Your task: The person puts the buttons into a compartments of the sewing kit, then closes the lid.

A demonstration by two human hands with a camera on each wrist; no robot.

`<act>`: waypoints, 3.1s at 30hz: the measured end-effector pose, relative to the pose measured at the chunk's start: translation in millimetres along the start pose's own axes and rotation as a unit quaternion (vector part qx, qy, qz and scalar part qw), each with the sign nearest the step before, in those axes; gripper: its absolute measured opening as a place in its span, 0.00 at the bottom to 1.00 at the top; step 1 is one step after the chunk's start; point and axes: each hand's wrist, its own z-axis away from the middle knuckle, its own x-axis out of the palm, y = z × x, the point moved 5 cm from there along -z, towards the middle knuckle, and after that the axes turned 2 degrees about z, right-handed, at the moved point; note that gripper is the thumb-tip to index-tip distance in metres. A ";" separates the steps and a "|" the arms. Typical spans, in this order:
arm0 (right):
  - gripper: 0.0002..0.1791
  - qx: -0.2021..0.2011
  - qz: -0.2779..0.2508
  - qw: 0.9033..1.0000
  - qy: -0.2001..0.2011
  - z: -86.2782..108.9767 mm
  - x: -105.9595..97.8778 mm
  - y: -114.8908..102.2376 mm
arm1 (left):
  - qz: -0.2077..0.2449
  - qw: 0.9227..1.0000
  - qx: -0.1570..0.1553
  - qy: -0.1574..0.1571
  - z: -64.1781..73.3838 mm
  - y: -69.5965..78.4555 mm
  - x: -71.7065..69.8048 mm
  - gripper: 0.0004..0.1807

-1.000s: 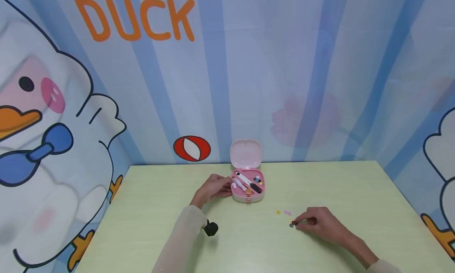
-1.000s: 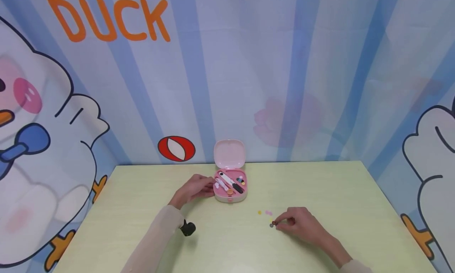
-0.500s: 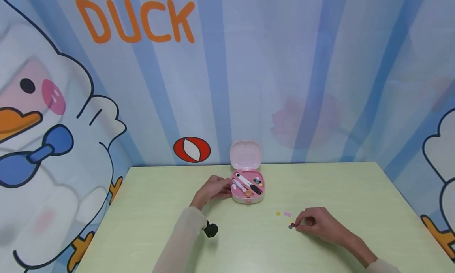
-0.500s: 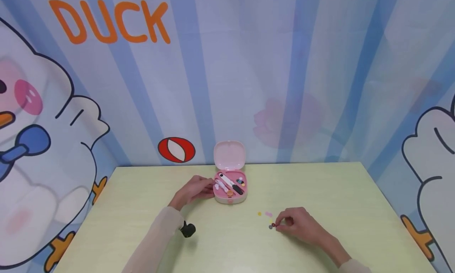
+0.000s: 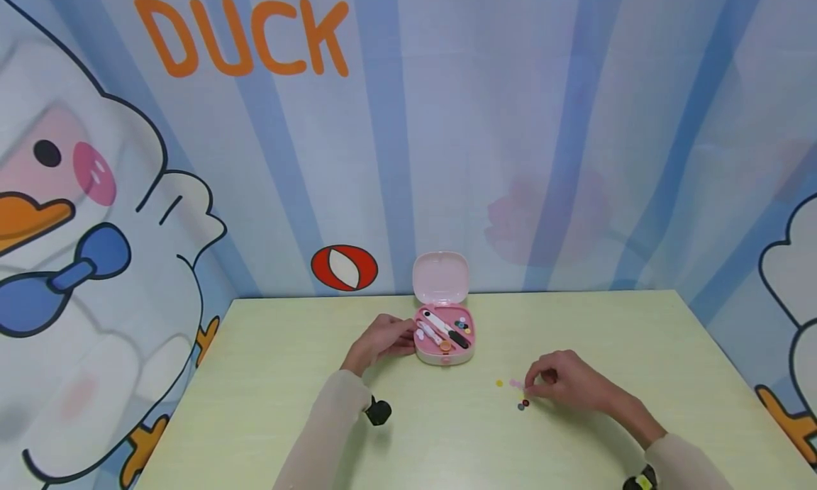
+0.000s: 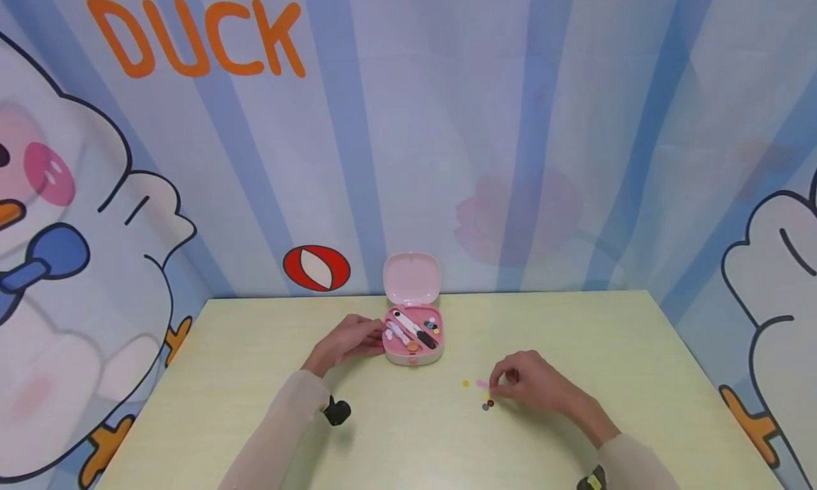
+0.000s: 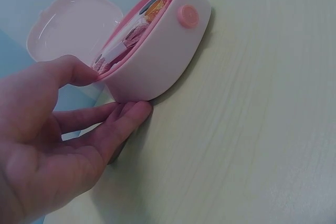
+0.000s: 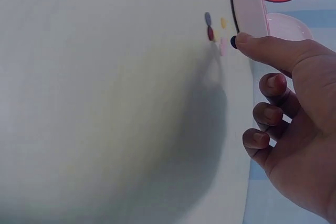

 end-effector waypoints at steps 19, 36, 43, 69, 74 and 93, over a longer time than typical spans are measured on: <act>0.03 0.024 0.024 0.999 -0.013 -80.8 -10.2 -9.8 | 0.012 1.000 0.000 -0.002 1.0 2.1 -0.5 0.21; 0.04 0.101 0.000 0.994 0.033 -139.0 1.1 -8.7 | 0.018 1.000 -0.004 -0.004 -0.1 -1.3 -0.3 0.20; 0.05 0.142 -0.004 0.989 0.047 -152.7 6.9 2.4 | 0.017 1.000 -0.007 0.001 1.5 0.3 -0.1 0.20; 0.14 0.155 0.035 0.985 0.070 -150.7 -3.7 -4.6 | 0.021 1.000 -0.008 0.001 3.7 1.0 -0.8 0.20; 0.15 0.119 0.046 0.989 0.068 -134.8 -16.6 -9.1 | 0.018 1.000 -0.002 -0.003 2.1 0.5 -0.5 0.19; 0.16 0.057 0.040 0.997 0.023 -46.5 -17.3 -6.4 | 0.006 1.000 0.002 -0.002 -0.7 -2.3 0.3 0.19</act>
